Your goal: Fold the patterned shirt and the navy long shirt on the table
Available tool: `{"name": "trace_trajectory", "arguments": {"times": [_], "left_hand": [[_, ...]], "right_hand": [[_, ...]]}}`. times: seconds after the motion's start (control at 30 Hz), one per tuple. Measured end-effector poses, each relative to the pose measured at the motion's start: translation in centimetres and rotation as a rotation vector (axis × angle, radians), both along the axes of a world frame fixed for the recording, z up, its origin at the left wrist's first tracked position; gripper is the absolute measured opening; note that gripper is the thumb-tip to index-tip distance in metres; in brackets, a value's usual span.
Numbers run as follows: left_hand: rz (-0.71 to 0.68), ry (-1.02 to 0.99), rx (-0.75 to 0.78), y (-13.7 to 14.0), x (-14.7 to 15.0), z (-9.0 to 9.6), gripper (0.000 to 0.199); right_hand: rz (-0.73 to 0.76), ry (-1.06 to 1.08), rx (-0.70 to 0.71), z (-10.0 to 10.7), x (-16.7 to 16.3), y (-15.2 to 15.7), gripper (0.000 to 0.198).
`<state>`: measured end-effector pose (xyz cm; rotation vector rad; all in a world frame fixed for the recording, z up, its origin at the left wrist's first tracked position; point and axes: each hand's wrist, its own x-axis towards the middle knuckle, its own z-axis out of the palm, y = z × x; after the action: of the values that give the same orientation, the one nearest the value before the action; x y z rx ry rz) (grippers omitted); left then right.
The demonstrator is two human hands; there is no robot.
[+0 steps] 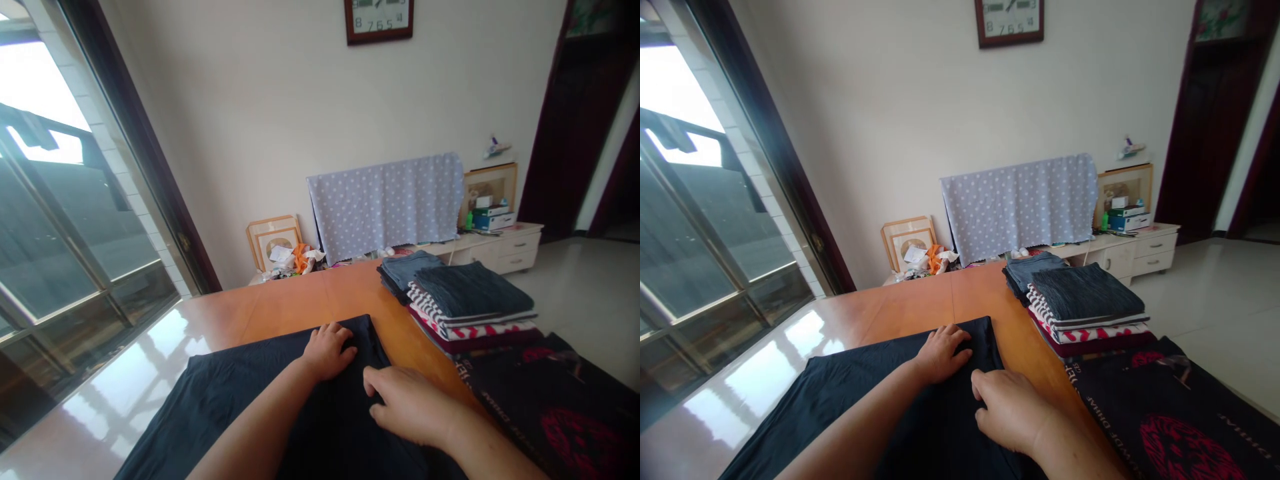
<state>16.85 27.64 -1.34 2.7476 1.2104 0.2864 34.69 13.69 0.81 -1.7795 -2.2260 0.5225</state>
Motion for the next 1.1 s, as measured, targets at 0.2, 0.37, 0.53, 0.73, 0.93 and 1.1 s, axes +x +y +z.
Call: {"name": "trace_trajectory", "arguments": {"times": [0.2,0.37,0.53,0.73,0.93,1.1], "left_hand": [[-0.013,-0.042,0.003,1.2,3.7,-0.9,0.036],[-0.019,-0.088,-0.032,1.5,6.1,-1.7,0.041],[-0.005,-0.17,-0.121,2.4,6.3,-1.7,0.042],[0.03,-0.307,-0.196,0.8,3.2,-1.0,0.038],[0.122,-0.376,-0.236,-3.2,-2.9,0.3,0.037],[0.321,-0.444,-0.205,-6.2,-9.9,0.9,0.039]], "right_hand": [[0.007,0.012,-0.021,0.5,0.5,0.0,0.026],[0.013,0.003,-0.038,0.4,0.8,0.0,0.024],[0.008,0.0,-0.063,0.5,1.5,0.4,0.02],[-0.097,-0.011,-0.022,0.9,2.7,1.1,0.011],[0.024,0.149,-0.059,0.4,2.6,1.1,0.014],[0.031,0.096,-0.071,-0.5,2.4,1.2,0.011]]}}
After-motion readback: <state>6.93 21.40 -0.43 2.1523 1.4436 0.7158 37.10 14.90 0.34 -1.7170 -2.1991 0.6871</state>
